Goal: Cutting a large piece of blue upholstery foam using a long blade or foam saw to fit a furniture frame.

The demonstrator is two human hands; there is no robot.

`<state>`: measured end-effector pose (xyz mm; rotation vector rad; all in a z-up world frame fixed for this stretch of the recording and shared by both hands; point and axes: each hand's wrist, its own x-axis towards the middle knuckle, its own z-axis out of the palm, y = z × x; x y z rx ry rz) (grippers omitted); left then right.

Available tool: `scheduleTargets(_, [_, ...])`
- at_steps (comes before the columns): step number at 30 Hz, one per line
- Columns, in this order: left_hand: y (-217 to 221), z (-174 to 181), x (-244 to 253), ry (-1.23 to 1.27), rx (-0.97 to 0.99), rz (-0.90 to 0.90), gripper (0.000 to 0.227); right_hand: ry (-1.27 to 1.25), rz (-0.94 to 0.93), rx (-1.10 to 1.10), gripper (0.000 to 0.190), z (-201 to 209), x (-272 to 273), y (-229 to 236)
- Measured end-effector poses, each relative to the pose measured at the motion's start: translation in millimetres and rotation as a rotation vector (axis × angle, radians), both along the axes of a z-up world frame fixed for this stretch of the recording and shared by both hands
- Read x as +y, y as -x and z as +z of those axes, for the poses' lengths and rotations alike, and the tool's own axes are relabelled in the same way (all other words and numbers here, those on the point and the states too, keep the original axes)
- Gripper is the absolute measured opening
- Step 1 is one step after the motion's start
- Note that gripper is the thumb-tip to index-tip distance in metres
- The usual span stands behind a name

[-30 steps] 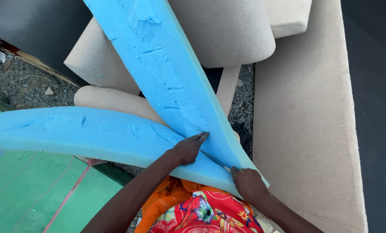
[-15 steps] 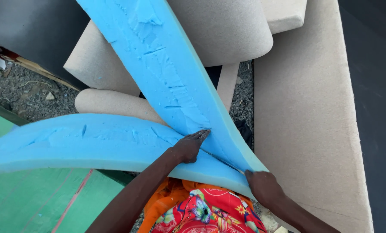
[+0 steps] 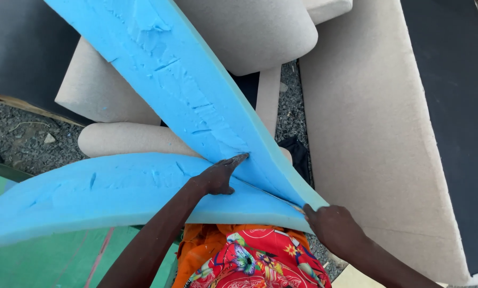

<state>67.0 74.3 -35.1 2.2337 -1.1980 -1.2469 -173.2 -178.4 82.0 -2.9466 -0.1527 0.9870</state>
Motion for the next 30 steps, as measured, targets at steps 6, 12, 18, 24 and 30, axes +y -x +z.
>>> scheduleTargets(6, [-13,33,-5,-0.063,0.060,-0.020,0.119,-0.275,-0.095,-0.198,0.031,-82,48,-53])
scheduleTargets(12, [-11,50,-1,-0.139,0.071,-0.035,0.112,-0.164,0.027,-0.344,0.018,-163,92,-97])
scheduleTargets(18, [-11,53,-3,-0.103,0.073,-0.047,0.109,-0.209,-0.021,-0.266,0.023,-155,81,-84])
scheduleTargets(24, [-14,45,-5,-0.103,0.042,-0.078,0.115,-0.196,0.016,-0.263,0.031,-168,90,-111])
scheduleTargets(30, [-13,42,-10,-0.064,0.094,-0.062,0.118,-0.166,0.003,-0.152,0.032,-127,66,-88])
